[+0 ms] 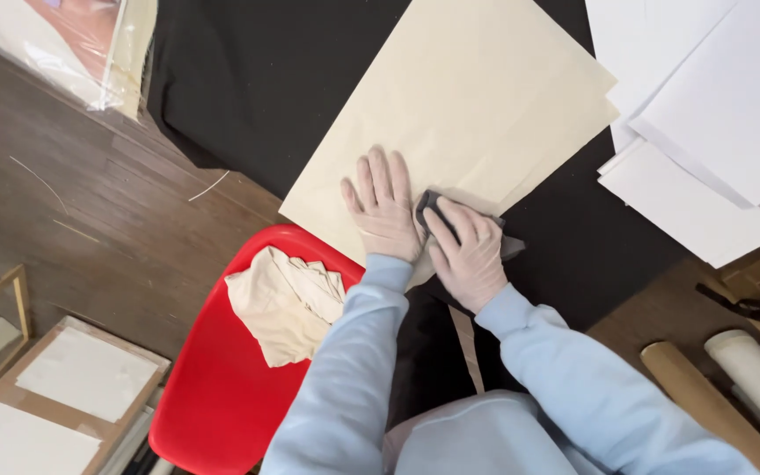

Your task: Applying mounting paper and protective layers to art prints using a smoothing cloth.

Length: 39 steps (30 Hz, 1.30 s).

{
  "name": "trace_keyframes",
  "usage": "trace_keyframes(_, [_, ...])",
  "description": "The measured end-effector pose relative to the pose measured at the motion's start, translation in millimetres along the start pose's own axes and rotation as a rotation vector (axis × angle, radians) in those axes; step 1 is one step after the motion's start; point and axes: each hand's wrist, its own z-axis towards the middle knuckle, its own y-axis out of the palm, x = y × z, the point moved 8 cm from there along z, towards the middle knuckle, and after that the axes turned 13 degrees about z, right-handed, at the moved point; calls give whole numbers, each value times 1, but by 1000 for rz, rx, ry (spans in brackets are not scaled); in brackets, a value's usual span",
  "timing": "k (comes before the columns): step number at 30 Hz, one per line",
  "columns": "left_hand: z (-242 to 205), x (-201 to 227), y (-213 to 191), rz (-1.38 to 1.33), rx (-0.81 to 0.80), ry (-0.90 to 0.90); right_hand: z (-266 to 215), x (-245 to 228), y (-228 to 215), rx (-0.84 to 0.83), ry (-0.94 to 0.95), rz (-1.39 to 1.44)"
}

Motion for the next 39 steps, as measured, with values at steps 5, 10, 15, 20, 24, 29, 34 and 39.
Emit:
trace_keyframes(5, [-7,-2,11,37,-12,-9,5,17,-4,-36,-126,-115])
trace_keyframes(10, [-2,-2,-4,-9,-20,-16,49,66,-41,3,-36,-144])
trace_keyframes(15, [2,-1,-2,-33,-107,-25,80,76,-72,183,40,-275])
trace_keyframes(20, [-1,-5,-3,-44,-112,-20,82,63,-79,337,208,-94])
trace_keyframes(24, [-2,-9,2,55,-194,-31,71,-7,-2,-6,-186,-58])
trace_keyframes(29, [3,-11,8,-4,-234,-9,115,14,-10,-42,-217,-85])
trace_keyframes(34, [10,-17,-5,-82,-170,-29,155,69,-31,80,-74,-314])
trace_keyframes(39, [5,-17,-8,-130,-121,-31,148,67,-26,212,183,527])
